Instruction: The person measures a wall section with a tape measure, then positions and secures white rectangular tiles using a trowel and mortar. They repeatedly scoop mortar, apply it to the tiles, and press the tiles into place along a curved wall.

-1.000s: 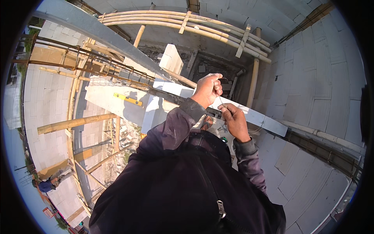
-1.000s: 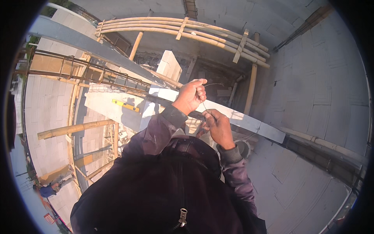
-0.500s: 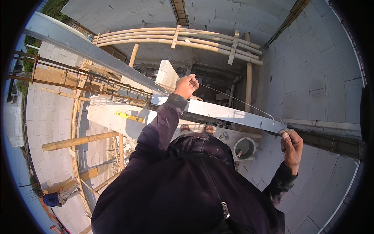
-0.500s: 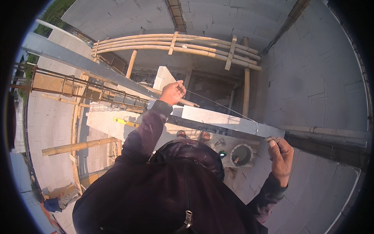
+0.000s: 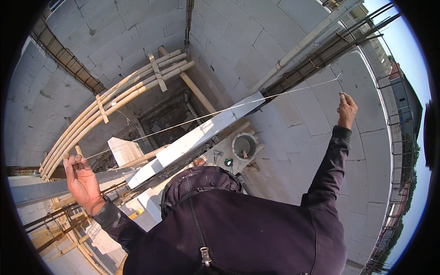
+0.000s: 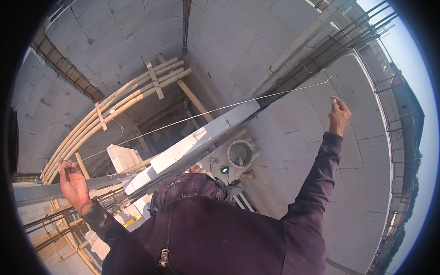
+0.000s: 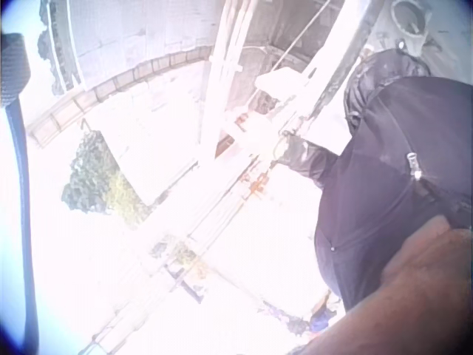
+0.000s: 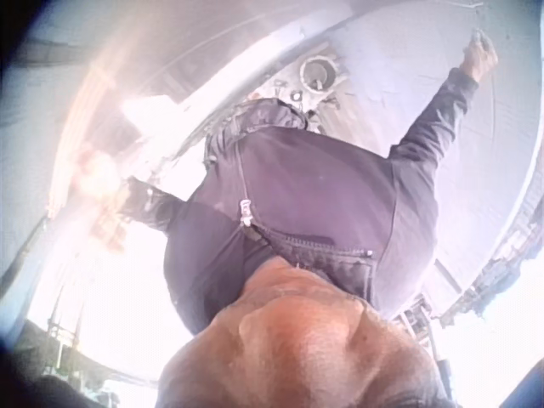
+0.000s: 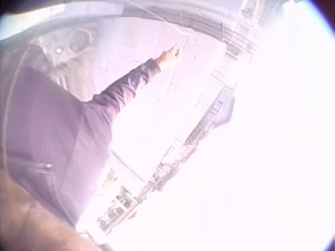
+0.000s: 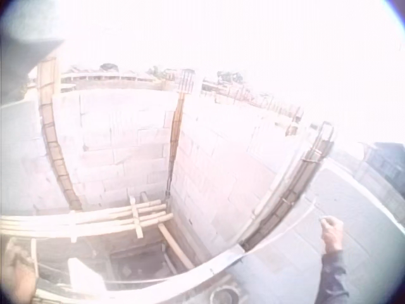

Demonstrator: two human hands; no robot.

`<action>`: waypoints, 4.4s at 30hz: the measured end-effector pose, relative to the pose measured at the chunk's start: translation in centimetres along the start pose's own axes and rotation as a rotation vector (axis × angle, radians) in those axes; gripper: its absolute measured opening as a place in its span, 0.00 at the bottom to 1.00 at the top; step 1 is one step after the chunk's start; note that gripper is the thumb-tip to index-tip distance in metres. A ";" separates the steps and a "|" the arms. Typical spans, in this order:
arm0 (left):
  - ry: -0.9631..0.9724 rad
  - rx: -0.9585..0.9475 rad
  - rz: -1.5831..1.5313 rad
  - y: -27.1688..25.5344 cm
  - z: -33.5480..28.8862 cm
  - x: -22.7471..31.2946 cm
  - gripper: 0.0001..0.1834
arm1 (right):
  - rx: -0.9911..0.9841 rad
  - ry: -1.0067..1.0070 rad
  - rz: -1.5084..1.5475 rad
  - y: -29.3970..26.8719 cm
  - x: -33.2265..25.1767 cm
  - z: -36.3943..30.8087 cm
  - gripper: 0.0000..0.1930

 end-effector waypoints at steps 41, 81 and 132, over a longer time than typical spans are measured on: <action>-0.556 -0.257 1.765 -27.7 -14.0 -7.7 0.15 | -0.848 -0.717 -0.218 30.2 -5.4 -39.8 0.08; -0.973 0.950 2.044 -80.7 -28.9 -19.6 0.70 | -1.665 -0.170 -0.596 61.0 38.9 -67.2 0.11; -0.725 -0.726 2.254 -39.4 -21.6 -31.8 0.64 | -0.915 0.021 -1.104 57.2 61.1 -49.4 0.28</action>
Point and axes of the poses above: each hand's wrist, its own z-axis towards the middle knuckle, its own y-axis out of the palm, x = y × z, the point moved 9 cm from there along z, towards the middle knuckle, and after that the axes turned 10 degrees about -z, right-handed, at the moved point
